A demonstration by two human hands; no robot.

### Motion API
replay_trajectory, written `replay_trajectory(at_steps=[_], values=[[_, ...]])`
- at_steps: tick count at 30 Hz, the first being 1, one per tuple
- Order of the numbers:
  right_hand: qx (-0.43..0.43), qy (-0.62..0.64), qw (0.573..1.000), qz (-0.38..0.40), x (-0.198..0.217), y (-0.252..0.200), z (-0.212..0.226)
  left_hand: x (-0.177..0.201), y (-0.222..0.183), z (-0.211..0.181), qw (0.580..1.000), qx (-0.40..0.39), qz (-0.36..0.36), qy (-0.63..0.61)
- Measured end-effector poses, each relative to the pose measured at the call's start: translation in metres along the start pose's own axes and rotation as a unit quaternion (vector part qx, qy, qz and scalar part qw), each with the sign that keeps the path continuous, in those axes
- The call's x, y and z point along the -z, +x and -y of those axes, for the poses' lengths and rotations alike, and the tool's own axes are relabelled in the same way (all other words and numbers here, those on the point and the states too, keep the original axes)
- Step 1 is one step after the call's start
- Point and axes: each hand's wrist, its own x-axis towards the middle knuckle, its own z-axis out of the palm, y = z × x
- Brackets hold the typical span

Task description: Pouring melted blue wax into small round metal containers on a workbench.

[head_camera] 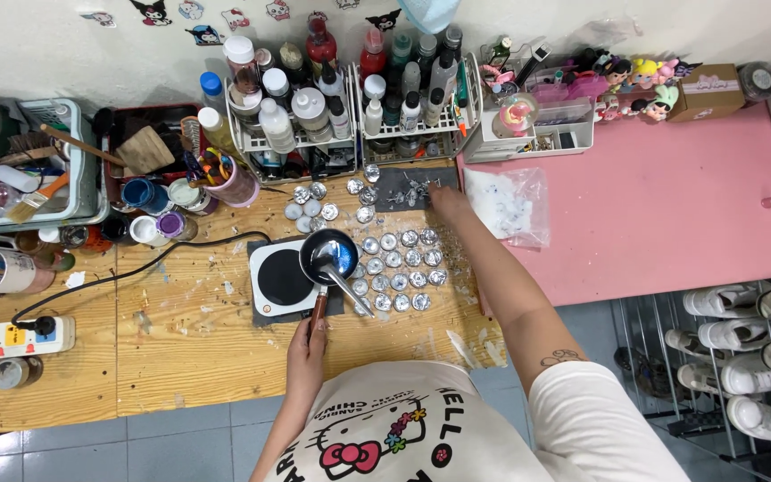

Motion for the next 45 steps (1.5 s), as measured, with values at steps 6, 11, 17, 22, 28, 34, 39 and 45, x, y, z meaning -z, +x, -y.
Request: replay_trajectory(at_steps=[6, 11, 17, 22, 28, 34, 39, 45], values=[[-0.025, 0.112, 0.993, -0.032, 0.065, -0.042, 0.021, 0.003, -0.001, -0.005, 0.999, 0.041, -0.008, 0.02], [-0.003, 0.224, 0.97, -0.095, 0.078, -0.081, 0.027, 0.006, -0.002, -0.003, 1.0, 0.003, -0.004, 0.013], [-0.02, 0.225, 0.961, -0.158, 0.053, -0.088, 0.018, 0.005, 0.0, 0.0, 1.0, -0.014, 0.005, -0.004], [-0.041, 0.17, 0.973, -0.151, -0.001, -0.061, 0.005, 0.009, -0.001, 0.002, 0.999, -0.029, 0.003, 0.035], [-0.095, 0.127, 0.985, -0.071, -0.034, -0.033, -0.001, 0.013, 0.005, 0.014, 0.997, 0.009, 0.001, 0.079], [-0.06, 0.184, 0.962, -0.193, 0.035, -0.07, 0.031, 0.012, -0.001, -0.002, 0.998, 0.025, 0.017, 0.052], [-0.044, 0.292, 0.925, -0.241, 0.073, -0.126, 0.055, 0.01, -0.005, -0.008, 0.999, -0.029, 0.007, 0.027], [-0.091, 0.391, 0.904, -0.145, 0.046, -0.182, 0.053, 0.009, -0.007, -0.001, 0.998, -0.059, 0.021, 0.003]])
